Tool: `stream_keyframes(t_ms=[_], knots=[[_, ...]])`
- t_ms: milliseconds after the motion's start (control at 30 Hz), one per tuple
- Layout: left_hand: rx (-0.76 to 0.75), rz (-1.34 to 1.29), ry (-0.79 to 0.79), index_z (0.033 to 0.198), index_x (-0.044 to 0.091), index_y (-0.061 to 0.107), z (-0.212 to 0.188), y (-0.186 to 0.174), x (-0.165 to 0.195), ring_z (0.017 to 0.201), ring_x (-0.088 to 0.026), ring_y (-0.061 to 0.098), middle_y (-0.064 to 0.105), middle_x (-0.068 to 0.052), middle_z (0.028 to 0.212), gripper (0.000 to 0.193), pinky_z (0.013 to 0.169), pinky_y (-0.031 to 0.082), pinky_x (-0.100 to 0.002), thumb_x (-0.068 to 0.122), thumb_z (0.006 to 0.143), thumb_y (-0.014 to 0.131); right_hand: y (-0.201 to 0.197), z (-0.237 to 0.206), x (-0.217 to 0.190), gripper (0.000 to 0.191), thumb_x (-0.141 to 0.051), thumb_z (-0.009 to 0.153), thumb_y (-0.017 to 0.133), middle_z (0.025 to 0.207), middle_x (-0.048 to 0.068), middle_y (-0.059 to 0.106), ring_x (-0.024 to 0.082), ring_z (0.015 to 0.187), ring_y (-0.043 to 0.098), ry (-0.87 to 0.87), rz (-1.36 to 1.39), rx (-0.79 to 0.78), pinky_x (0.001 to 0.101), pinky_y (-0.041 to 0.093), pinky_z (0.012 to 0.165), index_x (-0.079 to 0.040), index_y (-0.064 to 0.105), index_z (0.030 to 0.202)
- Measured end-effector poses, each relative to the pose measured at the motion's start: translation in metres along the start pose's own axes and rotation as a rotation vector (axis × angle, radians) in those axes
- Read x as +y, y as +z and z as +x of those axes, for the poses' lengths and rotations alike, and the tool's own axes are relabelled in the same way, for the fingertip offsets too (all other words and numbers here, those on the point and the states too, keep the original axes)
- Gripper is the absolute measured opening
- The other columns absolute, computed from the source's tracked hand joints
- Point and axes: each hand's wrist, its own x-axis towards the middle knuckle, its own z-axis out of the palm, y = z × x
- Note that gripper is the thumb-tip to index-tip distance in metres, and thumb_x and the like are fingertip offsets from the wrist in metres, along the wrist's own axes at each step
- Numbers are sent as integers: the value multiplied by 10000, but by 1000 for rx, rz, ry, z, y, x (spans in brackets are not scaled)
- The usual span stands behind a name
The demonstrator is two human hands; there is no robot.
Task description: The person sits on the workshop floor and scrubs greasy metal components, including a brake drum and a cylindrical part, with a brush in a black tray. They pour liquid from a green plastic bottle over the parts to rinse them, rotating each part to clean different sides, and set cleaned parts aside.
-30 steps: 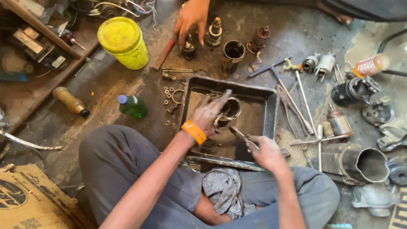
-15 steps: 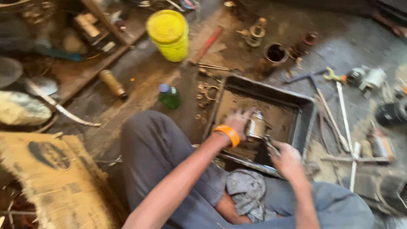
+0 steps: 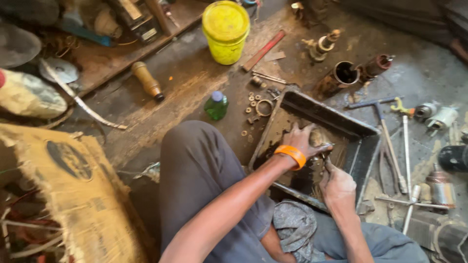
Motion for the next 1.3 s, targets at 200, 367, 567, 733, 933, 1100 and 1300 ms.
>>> stream_keyframes(t_ms=[200,367,567,733,933,1100,1300], knots=[[36,53,114,1315,185,707,-9,-16,15,1011,-462,690,590,-317,1291,862,834,599,-506,669,611,825,-8,-3,-26,265,-216,968,676,725,219,747,325,637,648,362,485,-317,433,512,590,-19,744,1131],[11,51,34,1290,191,714,-8,-25,17,1028,-445,681,617,-293,1203,829,850,584,-507,665,620,832,-35,1,-30,248,-196,929,662,772,232,716,355,698,723,196,253,-336,445,564,682,-21,782,1058],[16,80,72,1261,156,714,-5,-28,24,998,-456,673,608,-295,1193,807,836,569,-526,636,629,860,3,1,0,299,-133,817,682,884,248,731,421,826,706,97,113,-62,481,562,743,8,754,1072],[-34,80,102,1277,155,698,-12,-29,24,940,-463,679,596,-283,1195,773,796,580,-529,585,655,857,31,-11,23,226,-157,879,719,930,266,721,437,894,707,109,276,18,489,563,788,12,759,1023],[-11,153,194,1276,138,701,-13,-22,27,956,-463,675,626,-273,1120,778,792,574,-542,594,666,857,34,-25,8,192,-106,862,630,836,230,687,429,754,662,-9,203,160,515,528,685,20,709,984],[-22,142,168,1310,132,683,-11,-18,24,1013,-482,658,544,-385,1312,847,845,567,-536,593,625,871,40,-19,13,155,-106,889,668,810,222,676,421,744,670,31,263,182,520,558,654,-13,719,1002],[99,110,160,1212,153,755,-1,-11,12,1101,-473,640,608,-373,1231,768,921,545,-518,628,621,880,21,-21,-5,180,-49,816,658,765,244,687,422,709,666,36,218,138,503,548,645,5,736,969]])
